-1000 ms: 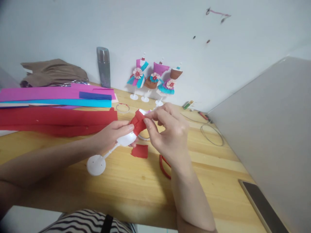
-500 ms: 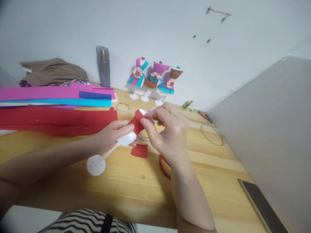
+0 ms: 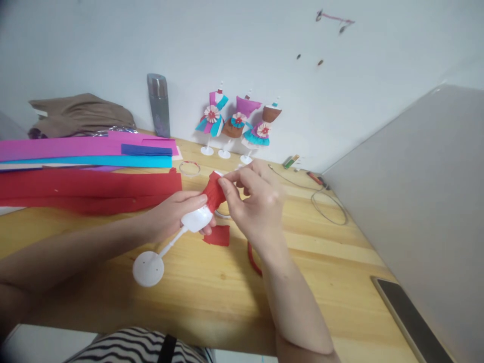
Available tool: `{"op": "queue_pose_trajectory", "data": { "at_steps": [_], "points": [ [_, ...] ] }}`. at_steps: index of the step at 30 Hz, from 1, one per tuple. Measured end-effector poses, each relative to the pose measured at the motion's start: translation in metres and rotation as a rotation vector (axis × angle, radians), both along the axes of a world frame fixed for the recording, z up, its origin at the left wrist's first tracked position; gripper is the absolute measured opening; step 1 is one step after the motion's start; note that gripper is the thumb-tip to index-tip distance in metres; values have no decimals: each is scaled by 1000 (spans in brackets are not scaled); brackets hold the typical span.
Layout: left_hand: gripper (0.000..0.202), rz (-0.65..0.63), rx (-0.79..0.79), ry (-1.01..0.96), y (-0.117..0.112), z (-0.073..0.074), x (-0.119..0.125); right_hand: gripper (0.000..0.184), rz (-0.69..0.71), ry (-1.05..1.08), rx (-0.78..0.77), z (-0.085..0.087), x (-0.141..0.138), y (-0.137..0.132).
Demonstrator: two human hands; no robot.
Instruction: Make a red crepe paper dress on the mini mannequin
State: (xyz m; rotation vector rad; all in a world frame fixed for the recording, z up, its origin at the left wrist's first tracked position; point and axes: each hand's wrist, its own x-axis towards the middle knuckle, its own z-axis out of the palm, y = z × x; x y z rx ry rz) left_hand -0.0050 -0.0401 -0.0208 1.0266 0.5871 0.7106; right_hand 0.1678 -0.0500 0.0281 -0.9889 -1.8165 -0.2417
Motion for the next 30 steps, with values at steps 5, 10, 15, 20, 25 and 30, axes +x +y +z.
{"op": "queue_pose_trajectory", "data": {
  "at_steps": [5, 10, 15, 20, 25, 30],
  "points": [
    [41, 5, -18, -25, -1, 2, -1, 12, 5, 92, 6, 2, -1, -2],
    [33, 53, -65, -31, -2, 11, -2, 11, 75, 190, 53, 10, 6, -10],
    [35, 89, -89, -79, 1, 13, -3, 11, 227, -28, 42, 11, 6, -14],
    [36, 104, -97, -142, 4, 9, -5, 15, 217, -48, 55, 8, 5, -10],
    [38, 74, -100, -166, 5, 9, -6, 19, 226, -60, 49, 8, 3, -8],
    [35, 91, -67, -186, 6, 9, -6, 18, 285, -81, 9, 5, -1, -7]
  ]
}}
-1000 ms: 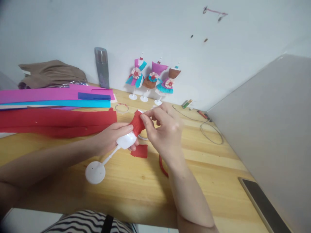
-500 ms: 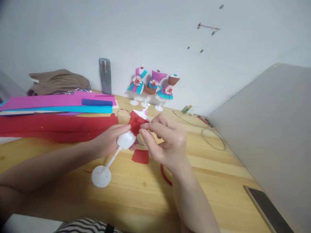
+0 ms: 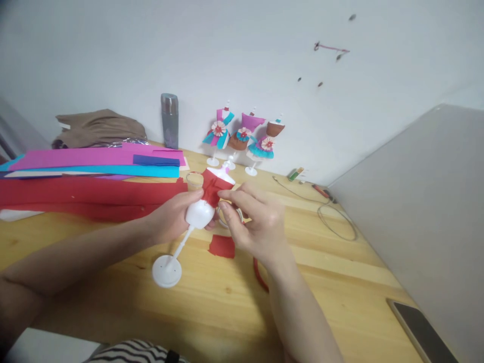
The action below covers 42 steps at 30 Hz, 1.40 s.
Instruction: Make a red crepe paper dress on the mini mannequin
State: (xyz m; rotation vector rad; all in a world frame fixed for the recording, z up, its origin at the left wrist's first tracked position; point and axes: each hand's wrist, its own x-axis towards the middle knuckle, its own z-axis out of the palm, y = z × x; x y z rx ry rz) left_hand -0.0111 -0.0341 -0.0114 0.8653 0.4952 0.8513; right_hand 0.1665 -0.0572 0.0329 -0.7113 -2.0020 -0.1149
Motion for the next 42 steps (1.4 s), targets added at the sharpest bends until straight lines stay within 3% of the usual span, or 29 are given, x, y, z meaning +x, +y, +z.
{"op": "queue_pose_trajectory", "data": {
  "at_steps": [4, 9, 15, 18, 20, 24, 27, 29, 32, 35, 39, 42],
  "points": [
    [38, 6, -14, -50, 4, 0, 0, 14, -19, -16, -29, 0, 1, -1],
    [35, 71, -36, 72, 10, 3, -3, 14, -114, -34, -31, 1, 6, 0],
    [37, 191, 125, 336, 18, 24, -19, 16, -164, 25, -19, 4, 15, 3],
    [33, 173, 247, 519, 27, 33, -31, 19, -225, 54, -32, 7, 20, 2],
    [28, 199, 288, 601, 35, 30, -38, 19, -249, 78, -17, 9, 24, 0],
    [29, 254, 270, 668, 43, 10, -47, 16, -267, 130, 27, 16, 31, -10],
    [28, 186, 200, 736, 35, 0, -55, 16, -265, 143, 16, 21, 37, -14],
    [28, 102, 158, 801, 29, -1, -63, 15, -253, 105, -89, 19, 44, -7],
    [34, -90, 171, 944, 23, -3, -77, 8, -178, -42, -408, -4, 61, 22],
    [37, -198, 237, 1112, 22, -13, -83, 12, -87, -239, -715, -47, 79, 56],
    [41, -46, 396, 1362, 17, -31, -72, 30, -79, -394, -725, -103, 90, 71],
    [44, 51, 567, 1462, 14, -41, -60, 29, -49, -429, -673, -124, 89, 65]
  ]
}}
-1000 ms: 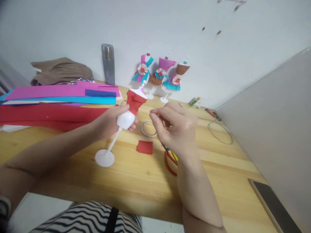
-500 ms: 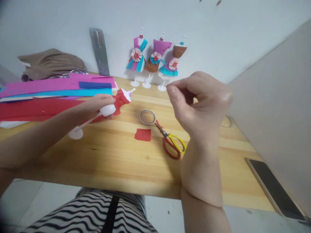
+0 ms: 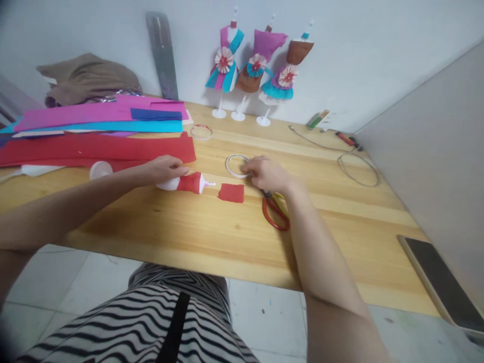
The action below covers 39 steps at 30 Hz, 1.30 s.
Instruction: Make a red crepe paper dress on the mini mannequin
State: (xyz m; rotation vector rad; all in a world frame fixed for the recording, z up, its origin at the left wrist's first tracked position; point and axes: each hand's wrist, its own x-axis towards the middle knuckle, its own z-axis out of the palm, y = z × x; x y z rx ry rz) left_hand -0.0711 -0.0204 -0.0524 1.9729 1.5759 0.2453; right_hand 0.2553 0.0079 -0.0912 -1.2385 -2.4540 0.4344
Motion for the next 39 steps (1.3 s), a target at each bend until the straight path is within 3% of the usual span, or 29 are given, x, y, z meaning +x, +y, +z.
{"op": "queue_pose_trajectory", "data": {
  "at_steps": [6, 11, 17, 22, 31, 35, 39],
  "points": [
    [43, -102, 175, -17, -3, -11, 6, 12, -70, 46, 83, -7, -4, -6],
    [19, -32, 405, -201, -9, -12, 8, 4, -156, 241, 46, 4, -11, -15],
    [12, 17, 435, -474, -37, 0, 14, 16, -117, 509, -123, 26, -38, -39],
    [13, -30, 479, -576, -66, 13, 26, 14, -104, 696, -205, 42, -67, -68],
    [10, -142, 631, -488, -85, 6, 38, 9, -43, 403, 226, 54, -100, -117],
    [15, -211, 578, -569, -83, 7, 32, 8, -23, 326, 268, 56, -103, -122],
    [14, -295, 318, -708, -77, 16, 25, 8, -13, 366, 270, 56, -100, -121]
  ]
}}
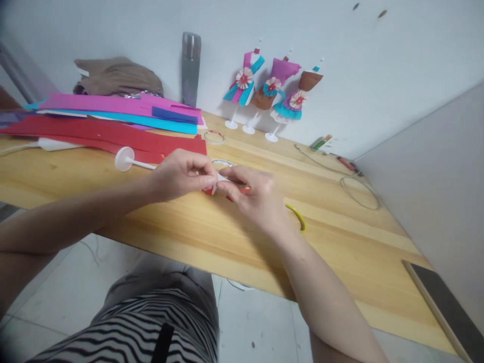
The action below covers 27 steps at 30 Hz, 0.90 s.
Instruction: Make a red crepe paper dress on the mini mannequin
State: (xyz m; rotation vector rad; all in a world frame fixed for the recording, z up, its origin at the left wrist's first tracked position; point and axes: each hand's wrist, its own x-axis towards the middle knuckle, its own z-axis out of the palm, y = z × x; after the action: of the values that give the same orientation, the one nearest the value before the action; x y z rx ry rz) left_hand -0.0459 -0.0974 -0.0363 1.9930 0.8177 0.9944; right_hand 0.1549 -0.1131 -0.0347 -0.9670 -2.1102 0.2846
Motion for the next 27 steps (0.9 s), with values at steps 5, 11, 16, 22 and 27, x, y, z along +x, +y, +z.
{"op": "queue_pose_trajectory", "data": {
  "at_steps": [5, 11, 16, 22, 27],
  "points": [
    [14, -73, -211, -103, 2, 11, -2, 17, -4, 151, -45, -3, 2, 3],
    [17, -30, -230, -151, 0, 17, -1, 18, 25, 336, -136, -6, -2, 5],
    [18, 38, -218, -127, 1, 17, -3, 20, 167, 470, -244, -9, -1, 8],
    [16, 11, -347, -125, 2, 16, -7, 15, 154, 504, -154, -15, -3, 8],
    [16, -121, -564, -220, -1, 14, -10, 28, 222, 525, -141, -20, -6, 12]
  ]
}}
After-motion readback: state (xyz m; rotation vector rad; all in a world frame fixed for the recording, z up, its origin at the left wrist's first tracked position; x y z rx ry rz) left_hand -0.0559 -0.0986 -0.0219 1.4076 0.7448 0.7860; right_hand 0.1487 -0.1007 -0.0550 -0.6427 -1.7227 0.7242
